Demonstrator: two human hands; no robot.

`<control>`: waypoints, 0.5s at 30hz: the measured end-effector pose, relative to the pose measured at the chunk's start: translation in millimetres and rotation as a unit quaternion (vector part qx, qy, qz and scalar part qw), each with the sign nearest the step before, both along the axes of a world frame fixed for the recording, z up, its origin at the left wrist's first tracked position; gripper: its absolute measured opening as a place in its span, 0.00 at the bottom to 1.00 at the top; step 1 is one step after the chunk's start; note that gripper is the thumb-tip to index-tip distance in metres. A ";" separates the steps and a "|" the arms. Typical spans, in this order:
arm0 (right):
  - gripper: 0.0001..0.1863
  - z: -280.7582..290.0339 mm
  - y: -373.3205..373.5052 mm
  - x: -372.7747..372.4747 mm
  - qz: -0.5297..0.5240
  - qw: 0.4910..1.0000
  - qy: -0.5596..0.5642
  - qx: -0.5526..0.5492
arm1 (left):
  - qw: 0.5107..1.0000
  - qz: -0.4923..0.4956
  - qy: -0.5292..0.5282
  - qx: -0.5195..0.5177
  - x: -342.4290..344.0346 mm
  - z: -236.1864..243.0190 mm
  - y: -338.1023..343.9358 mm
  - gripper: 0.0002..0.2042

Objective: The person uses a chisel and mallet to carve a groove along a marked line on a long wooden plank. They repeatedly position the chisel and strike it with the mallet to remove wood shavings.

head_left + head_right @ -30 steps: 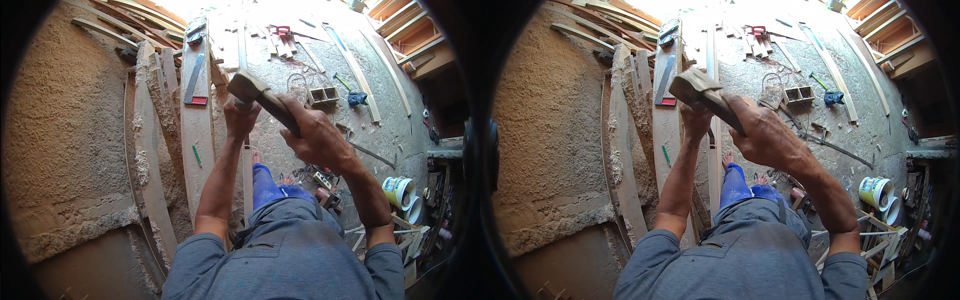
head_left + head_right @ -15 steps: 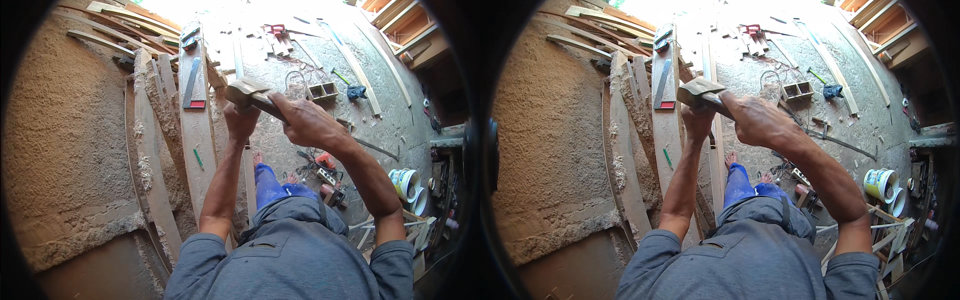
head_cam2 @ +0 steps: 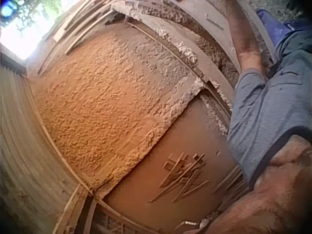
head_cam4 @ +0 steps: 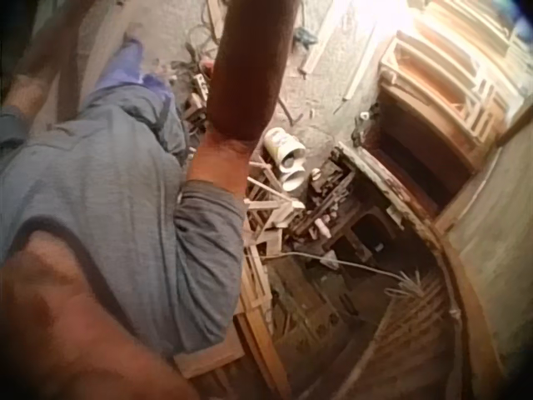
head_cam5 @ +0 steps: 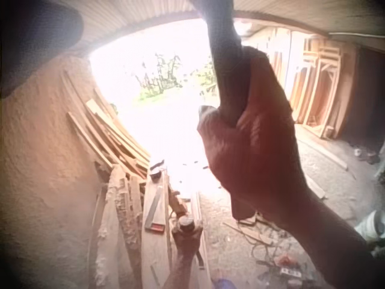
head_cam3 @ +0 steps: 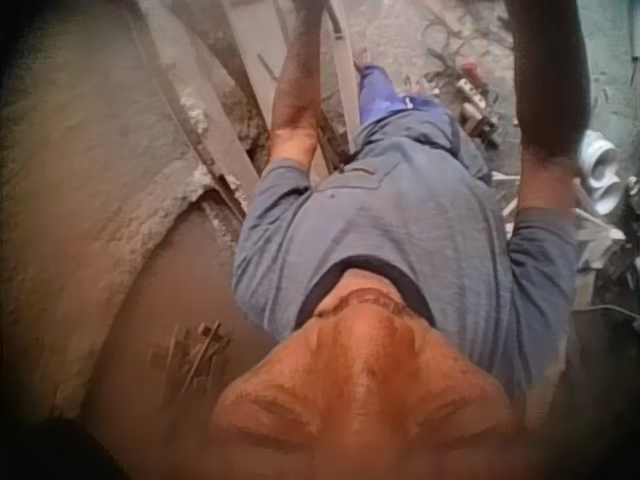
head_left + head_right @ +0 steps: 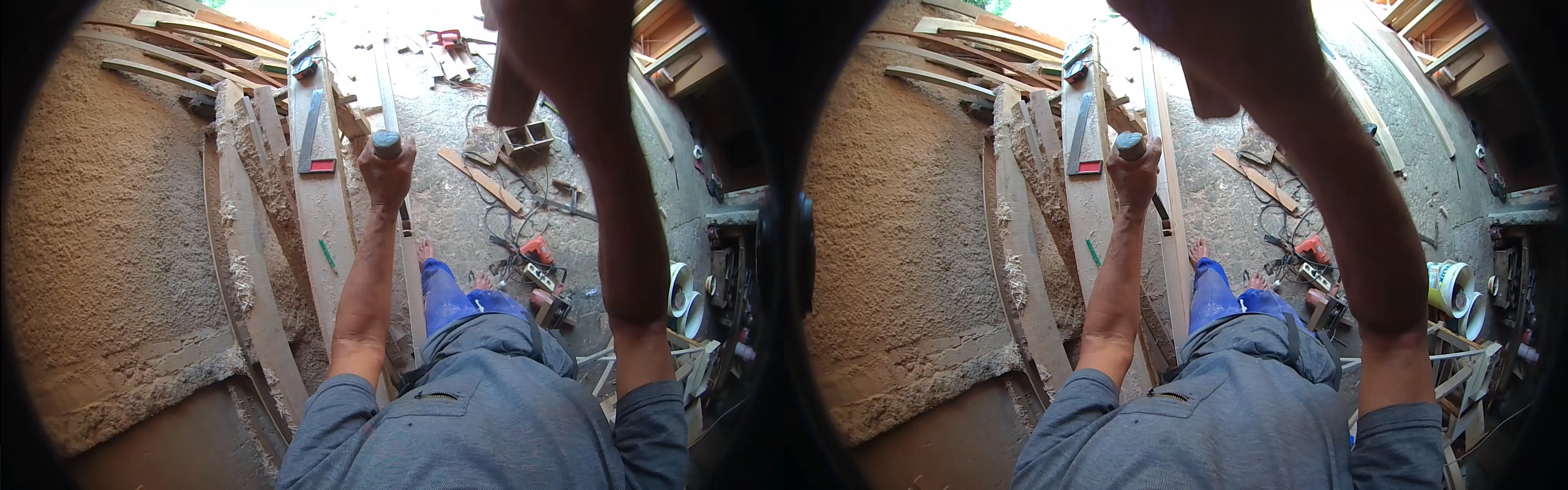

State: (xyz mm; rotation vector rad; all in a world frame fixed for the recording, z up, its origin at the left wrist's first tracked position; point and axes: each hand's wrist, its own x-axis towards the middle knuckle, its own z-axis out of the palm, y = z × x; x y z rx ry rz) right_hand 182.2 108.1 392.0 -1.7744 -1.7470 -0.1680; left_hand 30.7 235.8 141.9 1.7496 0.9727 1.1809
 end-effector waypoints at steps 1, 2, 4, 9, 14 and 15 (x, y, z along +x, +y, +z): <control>0.16 -19.6 -0.6 -10.6 0.016 0.994 0.022 -0.109 | 1.000 -0.002 0.002 0.010 -1.9 1.6 -1.2 0.12; 0.16 -41.3 -7.0 -21.8 0.034 0.972 0.038 -0.227 | 1.000 -0.009 -0.012 0.023 -5.7 2.5 -12.2 0.11; 0.21 -80.3 -32.9 -26.3 0.060 0.957 0.043 -0.281 | 0.997 -0.028 -0.044 0.061 -15.6 11.4 -38.5 0.12; 0.32 -85.2 -71.3 -16.3 0.086 0.957 0.110 -0.253 | 0.990 -0.112 -0.036 0.080 -18.5 20.3 -52.3 0.09; 0.24 42.1 -30.9 -26.5 0.034 0.990 0.131 0.050 | 0.988 -0.051 -0.053 -0.136 -22.8 -3.3 19.0 0.12; 0.19 83.1 -18.4 -43.5 -0.038 0.980 0.164 0.108 | 0.993 -0.032 -0.056 -0.097 -25.9 -15.8 19.0 0.12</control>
